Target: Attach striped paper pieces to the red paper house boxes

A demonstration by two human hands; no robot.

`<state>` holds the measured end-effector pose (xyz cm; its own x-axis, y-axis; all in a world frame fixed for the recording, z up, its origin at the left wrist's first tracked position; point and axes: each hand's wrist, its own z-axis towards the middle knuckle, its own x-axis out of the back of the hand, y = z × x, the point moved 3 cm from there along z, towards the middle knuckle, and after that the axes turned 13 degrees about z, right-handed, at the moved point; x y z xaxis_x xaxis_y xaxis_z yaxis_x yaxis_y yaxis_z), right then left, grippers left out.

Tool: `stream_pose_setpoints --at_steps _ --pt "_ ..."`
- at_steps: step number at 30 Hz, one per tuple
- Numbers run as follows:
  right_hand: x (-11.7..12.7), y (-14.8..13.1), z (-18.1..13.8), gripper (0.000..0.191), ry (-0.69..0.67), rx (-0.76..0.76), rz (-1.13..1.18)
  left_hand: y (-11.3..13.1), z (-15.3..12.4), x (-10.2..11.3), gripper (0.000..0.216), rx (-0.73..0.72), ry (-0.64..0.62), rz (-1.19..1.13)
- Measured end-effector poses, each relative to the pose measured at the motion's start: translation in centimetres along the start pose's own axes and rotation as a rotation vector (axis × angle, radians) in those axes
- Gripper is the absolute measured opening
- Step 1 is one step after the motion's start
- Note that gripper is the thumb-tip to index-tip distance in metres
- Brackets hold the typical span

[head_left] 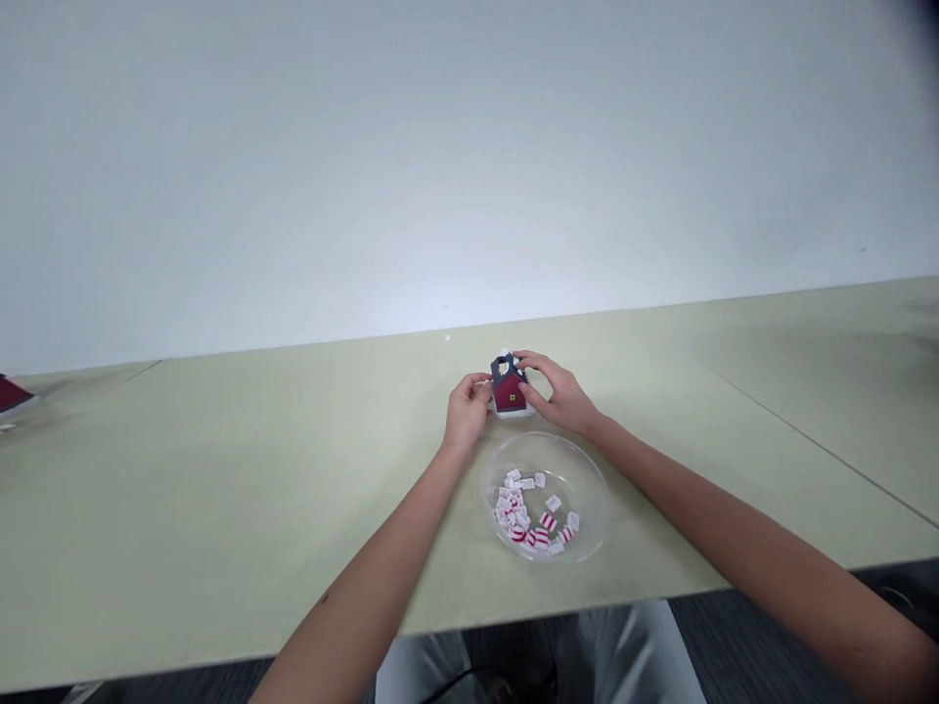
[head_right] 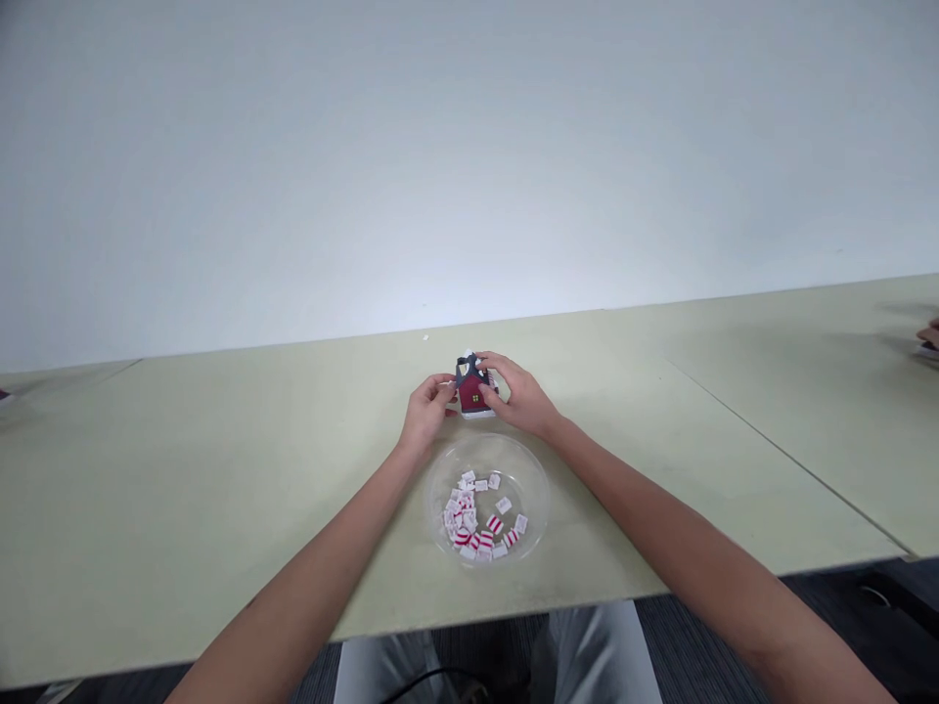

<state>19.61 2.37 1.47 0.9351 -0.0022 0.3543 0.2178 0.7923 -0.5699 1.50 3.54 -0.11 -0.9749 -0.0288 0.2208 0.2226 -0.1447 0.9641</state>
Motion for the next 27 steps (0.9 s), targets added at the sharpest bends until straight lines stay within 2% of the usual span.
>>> stream_pose_setpoints --at_steps 7,14,20,24,27 --pt "-0.3 0.5 0.0 0.048 0.020 -0.045 -0.062 0.0 0.0 -0.2 0.025 0.030 0.030 -0.039" --pt "-0.4 1.0 -0.3 0.062 0.011 -0.060 -0.074 -0.1 -0.1 -0.2 0.024 0.051 -0.008 -0.087" --pt "-0.6 1.1 -0.2 0.067 -0.077 -0.044 -0.116 0.1 -0.3 -0.3 0.023 0.067 -0.006 -0.102" --pt "-0.3 1.4 0.0 0.064 -0.046 -0.080 -0.173 0.0 -0.3 -0.6 0.024 0.072 0.008 -0.133" --pt "-0.2 1.3 0.0 0.062 -0.043 -0.073 -0.156 0.0 -0.4 -1.0 0.027 0.058 -0.039 -0.137"
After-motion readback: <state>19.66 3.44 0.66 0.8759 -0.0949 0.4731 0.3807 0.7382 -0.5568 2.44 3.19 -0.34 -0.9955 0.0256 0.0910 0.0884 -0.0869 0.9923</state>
